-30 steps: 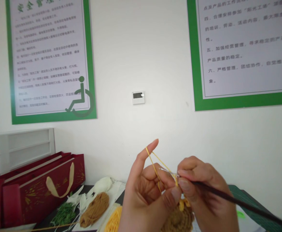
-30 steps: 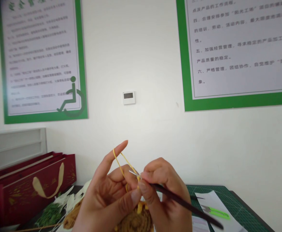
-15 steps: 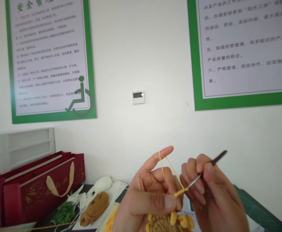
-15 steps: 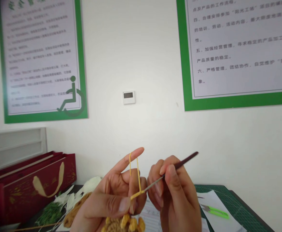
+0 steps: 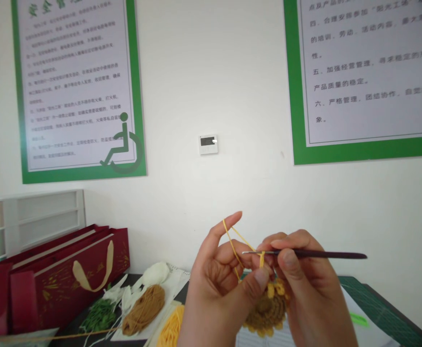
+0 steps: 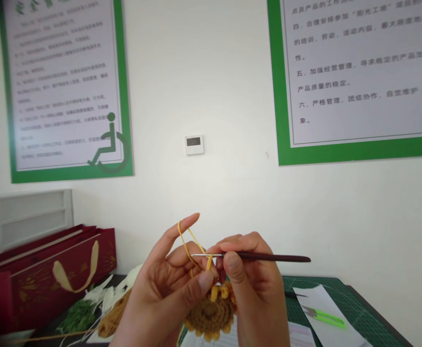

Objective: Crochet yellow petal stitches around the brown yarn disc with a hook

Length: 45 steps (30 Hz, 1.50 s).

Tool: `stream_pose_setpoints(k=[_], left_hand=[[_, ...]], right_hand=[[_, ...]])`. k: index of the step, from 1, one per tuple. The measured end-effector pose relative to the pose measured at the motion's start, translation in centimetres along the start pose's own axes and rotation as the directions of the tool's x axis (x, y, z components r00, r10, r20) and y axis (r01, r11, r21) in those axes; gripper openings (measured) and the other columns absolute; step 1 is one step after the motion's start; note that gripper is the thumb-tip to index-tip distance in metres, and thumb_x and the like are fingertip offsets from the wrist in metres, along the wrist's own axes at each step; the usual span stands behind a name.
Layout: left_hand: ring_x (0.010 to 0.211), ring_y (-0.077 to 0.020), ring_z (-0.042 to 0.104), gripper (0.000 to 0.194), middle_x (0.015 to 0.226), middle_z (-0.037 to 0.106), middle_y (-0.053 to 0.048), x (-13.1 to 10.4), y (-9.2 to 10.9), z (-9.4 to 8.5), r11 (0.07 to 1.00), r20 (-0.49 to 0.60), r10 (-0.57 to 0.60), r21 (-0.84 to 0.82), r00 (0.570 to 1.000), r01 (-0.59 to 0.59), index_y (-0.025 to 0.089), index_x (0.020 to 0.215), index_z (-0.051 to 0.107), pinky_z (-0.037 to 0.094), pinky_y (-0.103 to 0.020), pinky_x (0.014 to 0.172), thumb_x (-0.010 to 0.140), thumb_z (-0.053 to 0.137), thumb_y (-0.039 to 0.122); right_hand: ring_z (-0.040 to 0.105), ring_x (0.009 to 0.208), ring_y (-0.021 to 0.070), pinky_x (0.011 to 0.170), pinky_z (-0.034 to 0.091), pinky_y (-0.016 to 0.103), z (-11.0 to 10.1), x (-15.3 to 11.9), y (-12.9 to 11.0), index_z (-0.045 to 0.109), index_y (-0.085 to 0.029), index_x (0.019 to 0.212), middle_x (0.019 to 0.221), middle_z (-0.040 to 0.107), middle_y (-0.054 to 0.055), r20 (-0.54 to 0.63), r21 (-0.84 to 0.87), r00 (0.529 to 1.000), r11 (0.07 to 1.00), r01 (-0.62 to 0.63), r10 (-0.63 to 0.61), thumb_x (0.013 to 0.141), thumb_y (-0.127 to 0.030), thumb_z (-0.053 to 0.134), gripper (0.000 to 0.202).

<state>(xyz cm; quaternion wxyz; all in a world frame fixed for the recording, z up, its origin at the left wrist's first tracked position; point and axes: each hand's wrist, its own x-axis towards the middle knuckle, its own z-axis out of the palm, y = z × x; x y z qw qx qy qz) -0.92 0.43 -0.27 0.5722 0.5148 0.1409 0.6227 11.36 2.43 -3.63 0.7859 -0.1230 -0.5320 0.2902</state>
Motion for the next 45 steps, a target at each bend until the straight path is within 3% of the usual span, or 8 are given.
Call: stream_pose_setpoints(k=[10,18,24,29,33,37,42,45], left_hand=[[0.071,-0.0139,0.069,0.075,0.076,0.072,-0.001,0.0,-0.2,0.8,0.998,-0.097,0.007,-0.069,0.995,-0.014,0.020,0.138,0.059,0.057,-0.024,0.070,0.070,0.090,0.012],[0.065,-0.0131,0.068,0.071,0.071,0.070,0.003,0.1,0.1,0.8,0.997,-0.079,0.006,-0.075,0.997,-0.011,0.018,0.135,0.061,0.057,-0.026,0.070,0.070,0.088,0.008],[0.063,-0.0127,0.067,0.070,0.071,0.068,0.003,0.1,0.3,0.8,0.996,-0.060,-0.019,-0.089,0.998,0.014,0.017,0.133,0.063,0.056,-0.024,0.066,0.069,0.088,0.008],[0.063,-0.0126,0.066,0.070,0.070,0.065,0.004,0.1,0.3,0.6,0.997,-0.063,-0.019,-0.070,0.998,0.015,0.018,0.134,0.062,0.055,-0.026,0.068,0.069,0.088,0.008],[0.064,-0.0140,0.067,0.072,0.069,0.065,0.003,0.2,0.3,0.5,0.999,-0.063,-0.031,-0.043,0.997,0.029,0.018,0.135,0.061,0.054,-0.026,0.068,0.068,0.089,0.011],[0.060,-0.0112,0.063,0.068,0.068,0.068,0.002,0.1,0.6,0.5,0.999,-0.056,-0.039,0.000,0.998,0.039,0.016,0.132,0.062,0.049,-0.021,0.061,0.070,0.089,0.012],[0.059,-0.0110,0.060,0.064,0.068,0.068,0.002,0.0,0.7,0.5,0.998,-0.054,-0.058,0.031,0.997,0.060,0.016,0.130,0.063,0.047,-0.022,0.061,0.071,0.088,0.013],[0.060,-0.0114,0.061,0.063,0.069,0.068,0.002,-0.1,0.7,0.4,0.997,-0.045,-0.064,0.030,0.997,0.065,0.017,0.129,0.064,0.048,-0.023,0.062,0.071,0.089,0.013]], right_hand=[[0.073,0.081,0.0131,0.070,0.062,0.022,0.7,-0.3,-0.4,0.073,-0.027,0.094,0.091,0.071,0.002,-0.051,-0.036,0.996,0.997,0.068,-0.070,0.096,-0.031,0.067,0.007],[0.073,0.082,0.0092,0.073,0.060,0.016,0.7,-0.4,-0.4,0.071,-0.028,0.095,0.091,0.071,-0.001,-0.037,-0.077,0.996,0.994,0.076,-0.079,0.099,-0.030,0.064,0.008],[0.073,0.079,0.0116,0.067,0.060,0.018,0.7,-0.4,-0.6,0.072,-0.027,0.094,0.089,0.071,0.001,-0.048,-0.127,0.993,0.987,0.102,-0.108,0.098,-0.029,0.064,0.008],[0.069,0.073,0.0114,0.063,0.057,0.019,0.8,-0.4,-0.6,0.071,-0.026,0.093,0.086,0.070,0.001,-0.042,-0.056,0.999,0.998,0.029,-0.032,0.097,-0.031,0.065,0.009],[0.060,0.066,0.0102,0.059,0.054,0.018,0.2,0.1,-0.4,0.070,-0.026,0.092,0.080,0.066,0.000,0.046,0.090,0.997,0.994,-0.068,0.064,0.099,-0.035,0.061,0.014],[0.057,0.069,0.0106,0.063,0.053,0.019,-0.5,0.7,-0.3,0.068,-0.025,0.093,0.081,0.066,0.000,0.101,0.138,0.992,0.986,-0.092,0.078,0.101,-0.037,0.057,0.017],[0.056,0.066,0.0106,0.062,0.050,0.020,-0.7,0.9,-0.7,0.064,-0.026,0.093,0.078,0.068,0.000,0.061,0.106,0.998,0.994,-0.029,0.022,0.102,-0.038,0.055,0.017],[0.059,0.068,0.0127,0.063,0.051,0.024,-1.1,0.9,-1.0,0.063,-0.027,0.096,0.080,0.070,0.001,0.096,0.033,0.994,0.998,0.050,-0.053,0.103,-0.036,0.053,0.015]])
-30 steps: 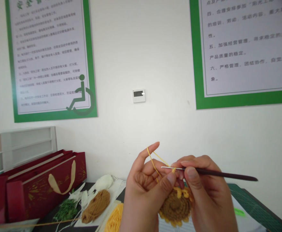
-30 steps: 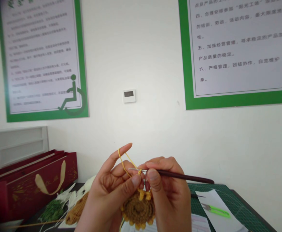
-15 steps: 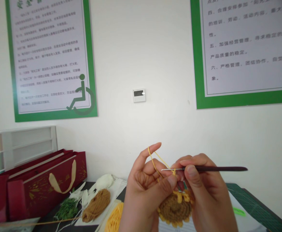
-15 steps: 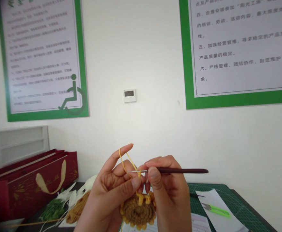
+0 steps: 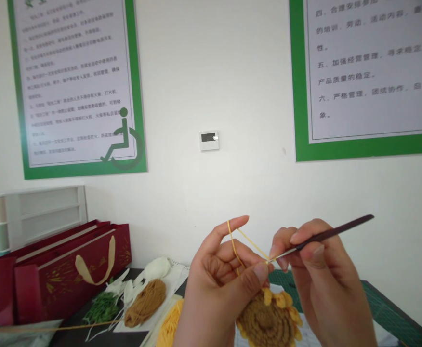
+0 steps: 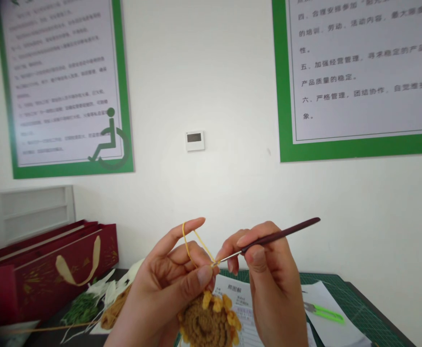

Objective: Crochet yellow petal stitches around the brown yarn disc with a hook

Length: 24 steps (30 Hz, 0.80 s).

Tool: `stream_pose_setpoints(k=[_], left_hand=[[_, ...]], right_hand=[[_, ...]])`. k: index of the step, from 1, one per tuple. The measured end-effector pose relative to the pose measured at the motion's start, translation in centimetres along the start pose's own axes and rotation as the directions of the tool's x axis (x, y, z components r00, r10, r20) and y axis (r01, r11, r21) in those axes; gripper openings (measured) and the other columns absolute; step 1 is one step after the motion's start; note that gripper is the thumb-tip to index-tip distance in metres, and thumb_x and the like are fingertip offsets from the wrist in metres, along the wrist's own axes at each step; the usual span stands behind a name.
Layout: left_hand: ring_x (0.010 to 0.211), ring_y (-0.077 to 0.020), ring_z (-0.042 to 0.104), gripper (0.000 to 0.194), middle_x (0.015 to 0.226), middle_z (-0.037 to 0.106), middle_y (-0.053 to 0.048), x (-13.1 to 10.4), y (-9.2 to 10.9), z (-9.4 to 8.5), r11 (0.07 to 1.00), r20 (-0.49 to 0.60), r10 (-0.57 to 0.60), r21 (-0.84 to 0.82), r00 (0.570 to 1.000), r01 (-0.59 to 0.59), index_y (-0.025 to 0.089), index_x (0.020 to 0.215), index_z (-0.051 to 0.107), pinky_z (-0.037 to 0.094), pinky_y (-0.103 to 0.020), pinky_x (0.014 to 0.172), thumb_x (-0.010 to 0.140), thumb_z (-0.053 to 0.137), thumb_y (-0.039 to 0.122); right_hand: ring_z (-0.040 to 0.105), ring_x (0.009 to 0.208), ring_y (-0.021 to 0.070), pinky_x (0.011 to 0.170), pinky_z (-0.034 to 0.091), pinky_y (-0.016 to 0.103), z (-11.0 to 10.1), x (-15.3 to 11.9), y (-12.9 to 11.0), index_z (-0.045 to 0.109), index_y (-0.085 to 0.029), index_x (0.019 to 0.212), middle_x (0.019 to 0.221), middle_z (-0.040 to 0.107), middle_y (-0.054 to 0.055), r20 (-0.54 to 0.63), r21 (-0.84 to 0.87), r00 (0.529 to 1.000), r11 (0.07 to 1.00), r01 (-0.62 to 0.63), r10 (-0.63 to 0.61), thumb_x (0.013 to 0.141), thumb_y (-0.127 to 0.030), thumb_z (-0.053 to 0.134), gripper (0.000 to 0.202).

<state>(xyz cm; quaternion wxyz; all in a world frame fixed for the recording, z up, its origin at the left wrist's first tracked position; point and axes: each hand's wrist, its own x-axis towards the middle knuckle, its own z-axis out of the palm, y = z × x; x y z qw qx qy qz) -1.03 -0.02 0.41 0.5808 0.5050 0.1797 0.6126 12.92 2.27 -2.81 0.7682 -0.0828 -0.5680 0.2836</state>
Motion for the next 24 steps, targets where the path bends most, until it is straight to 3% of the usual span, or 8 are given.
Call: stream_pose_setpoints(k=[8,18,24], left_hand=[[0.060,-0.0112,0.062,0.059,0.068,0.069,0.001,0.0,0.2,0.0,1.000,0.009,0.003,0.013,1.000,-0.003,0.017,0.126,0.067,0.047,-0.022,0.061,0.071,0.089,0.013],[0.063,-0.0124,0.062,0.059,0.070,0.069,0.000,0.0,0.2,-0.1,1.000,0.028,-0.003,0.018,1.000,0.003,0.017,0.127,0.067,0.048,-0.024,0.063,0.072,0.088,0.012],[0.062,-0.0115,0.063,0.058,0.070,0.069,0.001,-0.1,0.3,-0.1,1.000,0.030,-0.006,0.008,1.000,0.005,0.016,0.127,0.066,0.047,-0.022,0.062,0.073,0.086,0.011]], right_hand=[[0.064,0.077,0.0160,0.066,0.051,0.028,-0.9,0.2,-0.6,0.061,-0.028,0.105,0.086,0.072,0.003,0.140,-0.152,0.975,0.969,0.193,-0.172,0.105,-0.031,0.049,0.013],[0.068,0.074,0.0161,0.061,0.052,0.029,-0.1,0.2,-1.8,0.064,-0.027,0.103,0.081,0.070,0.001,0.149,-0.248,0.952,0.922,0.299,-0.268,0.104,-0.029,0.054,0.011],[0.070,0.079,0.0198,0.067,0.055,0.038,-0.2,0.1,-1.6,0.068,-0.029,0.106,0.087,0.075,0.002,0.187,-0.304,0.922,0.872,0.384,-0.340,0.101,-0.025,0.059,0.012]])
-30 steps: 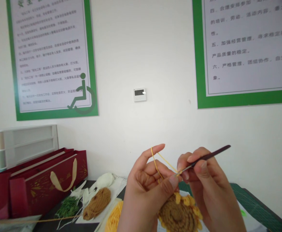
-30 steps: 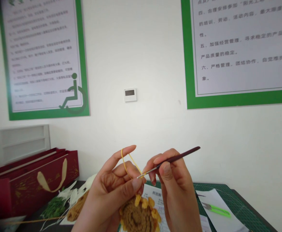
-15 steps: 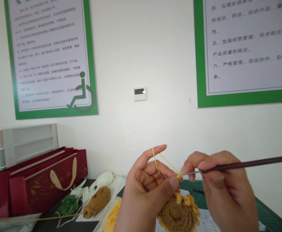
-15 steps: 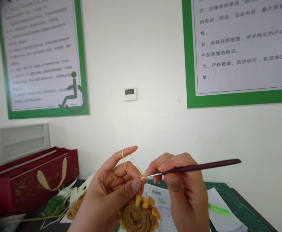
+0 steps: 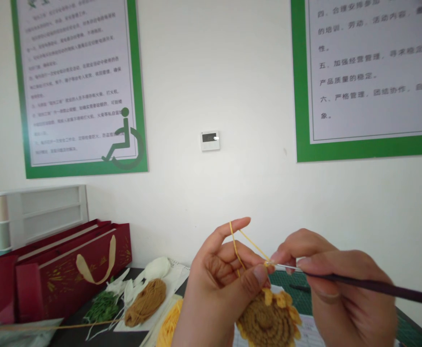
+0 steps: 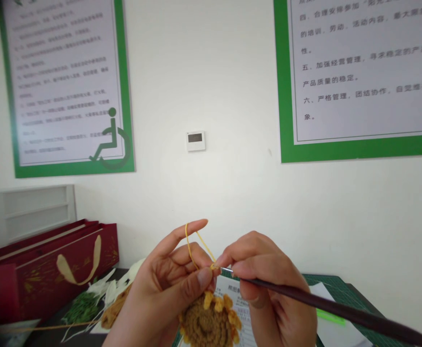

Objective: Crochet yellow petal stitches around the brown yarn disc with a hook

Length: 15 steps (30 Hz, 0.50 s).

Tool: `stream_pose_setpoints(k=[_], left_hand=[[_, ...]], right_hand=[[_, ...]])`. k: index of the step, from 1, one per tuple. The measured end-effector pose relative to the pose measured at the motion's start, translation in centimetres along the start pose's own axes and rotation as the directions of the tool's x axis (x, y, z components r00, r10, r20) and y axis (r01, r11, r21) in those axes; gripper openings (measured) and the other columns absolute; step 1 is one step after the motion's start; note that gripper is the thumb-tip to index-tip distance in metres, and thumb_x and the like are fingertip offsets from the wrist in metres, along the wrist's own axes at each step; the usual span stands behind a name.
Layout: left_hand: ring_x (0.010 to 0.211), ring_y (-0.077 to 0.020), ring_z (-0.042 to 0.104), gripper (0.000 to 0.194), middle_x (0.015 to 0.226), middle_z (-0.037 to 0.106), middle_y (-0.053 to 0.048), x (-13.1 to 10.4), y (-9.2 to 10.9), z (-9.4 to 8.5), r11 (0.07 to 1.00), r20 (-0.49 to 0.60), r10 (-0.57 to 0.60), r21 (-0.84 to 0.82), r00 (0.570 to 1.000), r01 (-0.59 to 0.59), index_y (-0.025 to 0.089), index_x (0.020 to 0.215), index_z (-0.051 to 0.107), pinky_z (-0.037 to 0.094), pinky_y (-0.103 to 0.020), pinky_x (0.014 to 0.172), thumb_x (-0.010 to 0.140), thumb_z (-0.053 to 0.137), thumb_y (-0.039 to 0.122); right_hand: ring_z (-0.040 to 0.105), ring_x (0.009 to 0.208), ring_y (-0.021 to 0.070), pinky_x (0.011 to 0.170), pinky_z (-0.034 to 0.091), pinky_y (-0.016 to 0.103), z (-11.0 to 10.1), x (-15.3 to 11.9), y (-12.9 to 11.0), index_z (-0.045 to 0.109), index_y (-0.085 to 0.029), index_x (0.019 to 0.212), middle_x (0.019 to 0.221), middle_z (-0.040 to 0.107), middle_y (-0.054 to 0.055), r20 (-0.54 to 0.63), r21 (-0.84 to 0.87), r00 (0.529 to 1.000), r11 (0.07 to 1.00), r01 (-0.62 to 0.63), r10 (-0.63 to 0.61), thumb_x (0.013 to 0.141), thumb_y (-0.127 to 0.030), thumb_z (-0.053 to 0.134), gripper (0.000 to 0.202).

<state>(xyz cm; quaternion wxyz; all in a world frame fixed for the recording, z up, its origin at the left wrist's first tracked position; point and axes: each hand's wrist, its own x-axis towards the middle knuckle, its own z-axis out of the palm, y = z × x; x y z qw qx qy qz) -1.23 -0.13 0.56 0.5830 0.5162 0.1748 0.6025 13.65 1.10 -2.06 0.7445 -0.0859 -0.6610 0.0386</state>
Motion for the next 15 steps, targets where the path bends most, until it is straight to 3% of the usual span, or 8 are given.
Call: stream_pose_setpoints(k=[9,13,15], left_hand=[[0.063,-0.0110,0.064,0.063,0.070,0.069,0.001,0.2,-0.2,-0.1,0.997,-0.004,-0.014,-0.070,1.000,0.013,0.017,0.127,0.067,0.049,-0.021,0.063,0.069,0.091,0.011],[0.066,-0.0139,0.067,0.070,0.070,0.071,0.000,0.2,-0.4,-0.1,0.993,-0.033,-0.036,-0.110,0.999,0.032,0.016,0.129,0.065,0.054,-0.026,0.069,0.066,0.093,0.013],[0.065,-0.0132,0.066,0.071,0.069,0.072,0.000,0.2,-0.5,0.1,0.995,-0.055,-0.004,-0.098,0.998,-0.001,0.015,0.131,0.063,0.054,-0.025,0.069,0.067,0.093,0.014]], right_hand=[[0.069,0.080,0.0204,0.064,0.055,0.037,0.3,-1.0,0.8,0.071,-0.034,0.112,0.091,0.075,0.002,-0.027,-0.038,0.997,0.997,0.068,-0.069,0.098,-0.024,0.062,0.019],[0.069,0.085,0.0213,0.068,0.055,0.037,0.4,-1.6,1.9,0.073,-0.035,0.106,0.096,0.073,0.003,-0.009,-0.086,0.999,0.996,0.034,-0.035,0.090,-0.016,0.069,0.025],[0.068,0.084,0.0210,0.068,0.057,0.037,0.6,-1.6,2.0,0.076,-0.036,0.103,0.095,0.071,0.002,-0.040,-0.174,0.994,0.981,0.089,-0.098,0.084,-0.012,0.072,0.031]])
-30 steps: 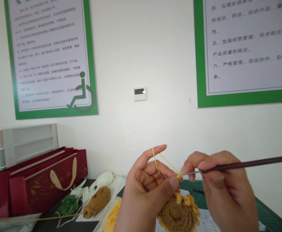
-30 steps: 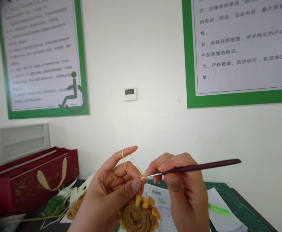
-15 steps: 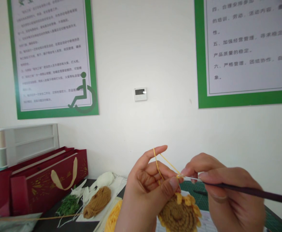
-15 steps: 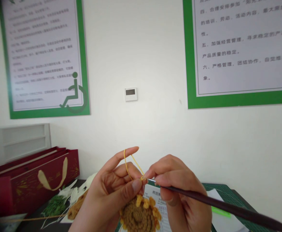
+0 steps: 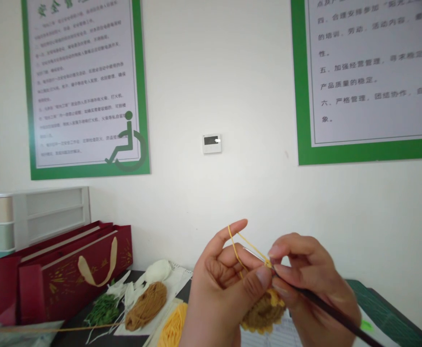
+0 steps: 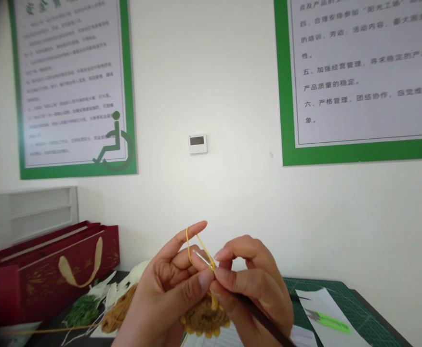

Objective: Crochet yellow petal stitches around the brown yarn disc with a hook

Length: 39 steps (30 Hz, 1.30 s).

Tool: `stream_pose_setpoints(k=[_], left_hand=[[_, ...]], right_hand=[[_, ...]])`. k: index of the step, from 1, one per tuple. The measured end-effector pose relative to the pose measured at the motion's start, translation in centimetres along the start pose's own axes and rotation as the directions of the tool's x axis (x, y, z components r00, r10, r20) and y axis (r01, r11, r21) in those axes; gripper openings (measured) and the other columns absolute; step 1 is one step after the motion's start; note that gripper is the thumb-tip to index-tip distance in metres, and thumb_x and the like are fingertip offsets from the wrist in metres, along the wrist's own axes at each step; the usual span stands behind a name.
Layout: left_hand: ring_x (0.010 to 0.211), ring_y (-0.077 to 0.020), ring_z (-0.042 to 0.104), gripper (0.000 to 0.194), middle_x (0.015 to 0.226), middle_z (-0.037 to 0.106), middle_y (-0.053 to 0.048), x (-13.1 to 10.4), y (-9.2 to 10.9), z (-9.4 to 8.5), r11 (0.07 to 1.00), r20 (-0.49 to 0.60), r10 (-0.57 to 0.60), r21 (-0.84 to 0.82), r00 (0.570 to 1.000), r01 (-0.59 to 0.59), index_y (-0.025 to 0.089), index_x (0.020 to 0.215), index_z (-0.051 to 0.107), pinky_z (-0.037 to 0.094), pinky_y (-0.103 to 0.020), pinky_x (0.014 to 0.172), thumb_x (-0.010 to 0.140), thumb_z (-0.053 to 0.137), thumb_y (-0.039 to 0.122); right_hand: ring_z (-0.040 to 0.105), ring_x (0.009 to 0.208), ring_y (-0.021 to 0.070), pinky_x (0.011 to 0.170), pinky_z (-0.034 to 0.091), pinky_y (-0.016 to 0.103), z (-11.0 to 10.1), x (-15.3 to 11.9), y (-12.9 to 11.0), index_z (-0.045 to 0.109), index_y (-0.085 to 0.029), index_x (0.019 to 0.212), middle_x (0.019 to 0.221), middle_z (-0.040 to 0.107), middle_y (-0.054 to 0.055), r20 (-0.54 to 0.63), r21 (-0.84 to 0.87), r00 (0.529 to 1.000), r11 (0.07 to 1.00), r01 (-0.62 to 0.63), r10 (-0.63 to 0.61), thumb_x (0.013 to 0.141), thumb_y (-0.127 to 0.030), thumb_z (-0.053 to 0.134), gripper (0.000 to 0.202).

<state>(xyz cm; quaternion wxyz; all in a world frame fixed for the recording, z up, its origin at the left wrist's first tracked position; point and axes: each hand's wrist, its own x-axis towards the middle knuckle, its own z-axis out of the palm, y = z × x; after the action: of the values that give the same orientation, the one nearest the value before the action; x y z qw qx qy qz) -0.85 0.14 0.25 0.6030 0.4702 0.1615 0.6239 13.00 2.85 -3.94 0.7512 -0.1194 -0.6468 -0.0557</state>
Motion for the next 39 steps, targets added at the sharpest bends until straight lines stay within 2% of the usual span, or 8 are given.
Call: stream_pose_setpoints(k=[5,11,16,21,26,30,34,39], left_hand=[[0.063,-0.0117,0.060,0.072,0.068,0.070,0.003,-0.3,-0.5,0.6,0.971,-0.055,0.191,0.154,0.980,-0.181,0.021,0.138,0.054,0.049,-0.020,0.060,0.075,0.086,0.013],[0.062,-0.0097,0.057,0.071,0.068,0.068,0.003,-0.2,-0.1,0.3,0.958,-0.038,0.191,0.224,0.981,-0.178,0.022,0.140,0.056,0.043,-0.020,0.060,0.076,0.084,0.012],[0.058,-0.0067,0.054,0.060,0.067,0.067,0.002,0.1,0.3,-0.2,0.983,0.023,0.125,0.132,0.992,-0.127,0.019,0.128,0.066,0.041,-0.017,0.057,0.072,0.087,0.010],[0.062,-0.0100,0.064,0.050,0.070,0.069,0.001,0.3,0.1,-0.3,0.995,0.087,0.083,0.049,0.993,-0.088,0.019,0.119,0.072,0.050,-0.022,0.064,0.072,0.089,0.012],[0.066,-0.0101,0.063,0.050,0.071,0.069,0.001,0.4,-0.2,-0.3,0.991,0.054,0.125,0.037,0.991,-0.127,0.020,0.119,0.073,0.048,-0.020,0.064,0.072,0.088,0.012],[0.065,-0.0091,0.061,0.048,0.071,0.068,0.001,0.2,-0.3,-0.1,0.985,-0.004,0.157,0.068,0.988,-0.156,0.021,0.117,0.073,0.048,-0.019,0.064,0.073,0.087,0.010],[0.061,-0.0108,0.063,0.052,0.071,0.069,0.001,0.2,-0.4,-0.3,0.998,0.055,0.061,-0.012,0.997,-0.060,0.020,0.122,0.072,0.050,-0.022,0.061,0.073,0.085,0.009],[0.066,-0.0125,0.067,0.059,0.078,0.068,-0.002,0.6,-0.3,-1.2,0.949,0.229,-0.195,-0.202,0.954,0.243,0.013,0.125,0.071,0.051,-0.023,0.065,0.068,0.084,0.002]], right_hand=[[0.065,0.062,0.0162,0.052,0.056,0.029,0.7,0.2,-0.7,0.076,-0.032,0.109,0.079,0.071,0.002,0.012,-0.226,0.982,0.956,0.186,-0.189,0.073,0.002,0.073,0.049],[0.062,0.064,0.0149,0.055,0.050,0.026,1.1,-0.1,-1.4,0.069,-0.026,0.103,0.073,0.066,0.002,-0.181,0.111,0.967,0.981,-0.161,0.179,0.098,-0.020,0.058,0.013],[0.047,0.050,0.0090,0.048,0.039,0.021,0.9,1.3,-1.5,0.064,-0.021,0.078,0.060,0.053,-0.002,0.018,0.496,0.771,0.664,-0.560,0.637,0.099,-0.041,0.059,0.029],[0.039,0.054,0.0074,0.053,0.037,0.021,1.7,1.4,-1.4,0.056,-0.020,0.074,0.065,0.050,-0.004,0.331,0.627,0.589,0.295,-0.721,0.737,0.093,-0.047,0.067,0.035],[0.046,0.056,0.0077,0.054,0.043,0.020,2.0,0.3,-1.3,0.059,-0.024,0.082,0.071,0.055,-0.004,0.143,0.560,0.756,0.578,-0.594,0.638,0.098,-0.038,0.064,0.022],[0.064,0.069,0.0131,0.058,0.053,0.023,0.8,0.2,-0.8,0.069,-0.025,0.101,0.081,0.067,0.001,-0.044,0.025,0.993,0.994,-0.109,0.110,0.093,-0.014,0.065,0.015],[0.067,0.069,0.0149,0.058,0.057,0.026,0.0,0.6,-0.6,0.076,-0.022,0.102,0.082,0.072,0.003,0.091,-0.399,0.909,0.822,0.407,-0.406,0.076,0.006,0.072,0.039],[0.061,0.061,0.0141,0.048,0.050,0.027,1.4,0.0,-0.9,0.071,-0.024,0.106,0.075,0.067,0.002,-0.124,0.097,0.989,0.992,0.086,-0.074,0.095,-0.013,0.062,0.018]])
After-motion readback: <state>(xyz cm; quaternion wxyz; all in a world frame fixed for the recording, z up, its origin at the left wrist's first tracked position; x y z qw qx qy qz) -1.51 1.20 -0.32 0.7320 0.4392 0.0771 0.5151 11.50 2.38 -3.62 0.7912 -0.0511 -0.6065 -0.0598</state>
